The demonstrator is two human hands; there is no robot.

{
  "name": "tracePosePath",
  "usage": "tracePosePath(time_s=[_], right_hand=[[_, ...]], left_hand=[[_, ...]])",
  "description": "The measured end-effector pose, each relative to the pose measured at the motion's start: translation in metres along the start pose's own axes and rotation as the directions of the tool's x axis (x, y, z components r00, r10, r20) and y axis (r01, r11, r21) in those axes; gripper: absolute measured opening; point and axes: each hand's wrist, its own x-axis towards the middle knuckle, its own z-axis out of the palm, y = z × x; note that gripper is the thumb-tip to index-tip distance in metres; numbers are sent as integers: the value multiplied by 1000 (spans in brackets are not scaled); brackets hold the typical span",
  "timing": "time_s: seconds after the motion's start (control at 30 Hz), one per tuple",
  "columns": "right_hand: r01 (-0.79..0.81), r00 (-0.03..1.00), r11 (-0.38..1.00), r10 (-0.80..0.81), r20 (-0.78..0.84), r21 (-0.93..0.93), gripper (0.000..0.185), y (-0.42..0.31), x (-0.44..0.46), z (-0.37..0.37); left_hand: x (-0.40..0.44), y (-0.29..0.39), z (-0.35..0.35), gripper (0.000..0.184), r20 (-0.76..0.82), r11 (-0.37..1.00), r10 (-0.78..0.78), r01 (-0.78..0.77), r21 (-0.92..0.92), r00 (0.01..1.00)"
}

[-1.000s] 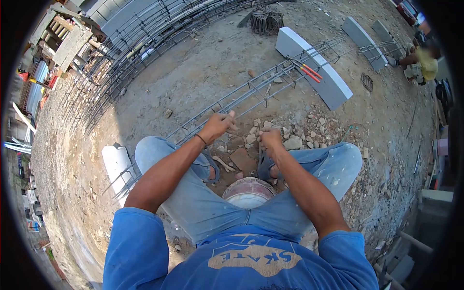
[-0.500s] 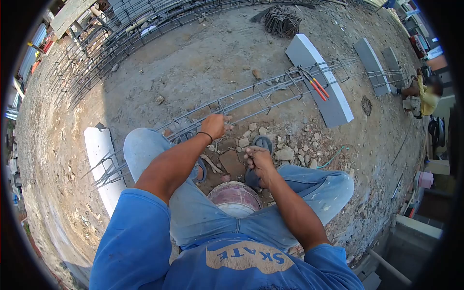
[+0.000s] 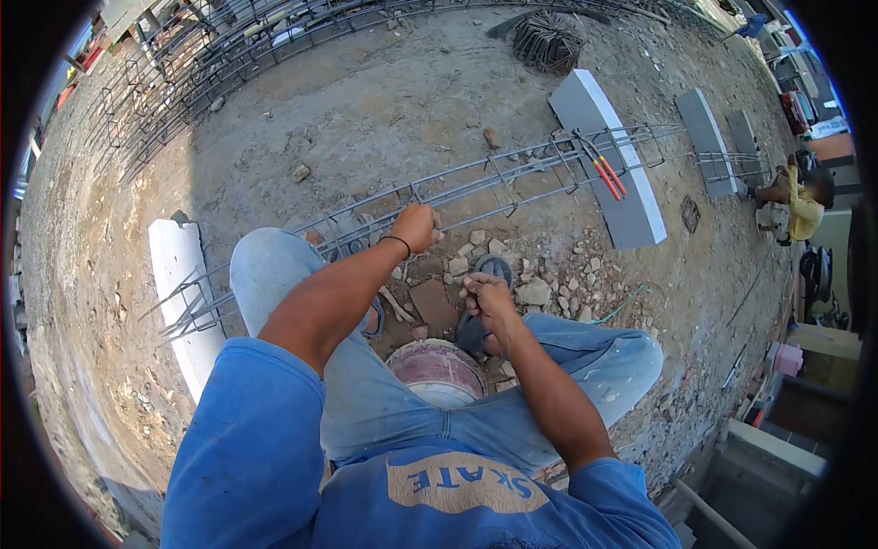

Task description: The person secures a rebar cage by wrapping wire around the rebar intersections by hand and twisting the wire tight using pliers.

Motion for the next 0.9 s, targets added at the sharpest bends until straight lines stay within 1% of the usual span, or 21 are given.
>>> tracePosePath(time_s=[0.1,0.17,0.2,0.27,0.3,0.37,0.4,0.47,0.5,0.53,0.57,0.6,0.63,0.67,0.7,0.73,0.77,0.8,0.83,0.87,0.9], right_hand=[[-12,1000,1000,12,-4,7,12,-1,-3,1],[7,1000,997,-7,-6,-77,11,-3,-4,1],[2,1000,997,-3,-8,-79,11,-3,-3,1],[40,999,985,-37,23,-169,9,1,-2,3],[33,999,985,-30,20,-169,9,4,-3,4],[59,998,966,-49,45,-253,9,7,-3,10],[54,998,966,-44,44,-252,9,11,-2,12],[5,1000,928,-13,-19,-372,7,14,2,19],[5,1000,928,-13,-18,-373,7,17,9,21],[21,998,879,-48,-44,-476,9,24,20,23],[33,994,819,-86,-65,-573,11,31,32,25],[37,994,820,-88,-62,-571,11,40,47,25],[38,984,659,-154,-85,-751,14,48,62,26],[21,971,462,-222,-93,-887,18,57,75,25],[22,970,468,-222,-94,-883,18,61,81,30],[2,965,406,-239,-104,-914,20,64,88,36],[-20,960,342,-256,-113,-940,22,67,95,41],[-19,960,346,-257,-114,-938,22,67,101,47],[-29,942,362,-302,-147,-932,21,68,107,52],[-39,922,377,-344,-179,-925,21,69,112,56],[-42,923,377,-341,-181,-925,21,66,117,60]], left_hand=[[-2,1,-3,24,13,1000,-11,11,0,1000],[-3,-1,-3,24,1,1000,-10,10,8,1000],[-3,-2,-2,24,-7,1000,12,-12,9,1000],[-4,-7,0,23,-6,999,31,-31,8,999],[-5,-9,1,21,-27,998,57,-57,-3,998],[-6,-13,3,20,-48,997,80,-80,-13,996],[-7,-12,3,22,-34,998,51,-52,-37,998],[-11,-10,1,24,-22,998,23,-24,-60,999],[-13,-10,4,34,-44,999,28,-29,-20,999],[-16,-9,3,44,-66,999,33,-32,20,997],[-20,-8,3,44,-67,999,32,-31,23,997],[-26,-2,-2,55,-117,999,-13,19,48,993],[-30,1,-3,66,-167,995,-56,69,69,984],[-35,0,-2,66,-165,995,-56,69,74,985],[-38,0,-2,70,-211,991,-96,114,75,973],[-40,-1,-3,76,-257,985,-134,158,74,957],[-41,-1,-4,76,-256,985,-130,155,80,958],[-44,6,-11,77,-220,975,-195,214,65,956],[-45,11,-13,78,-181,960,-263,276,49,948],[-46,10,-11,78,-177,960,-264,277,49,948],[-46,10,-9,79,-204,958,-272,285,39,940]])
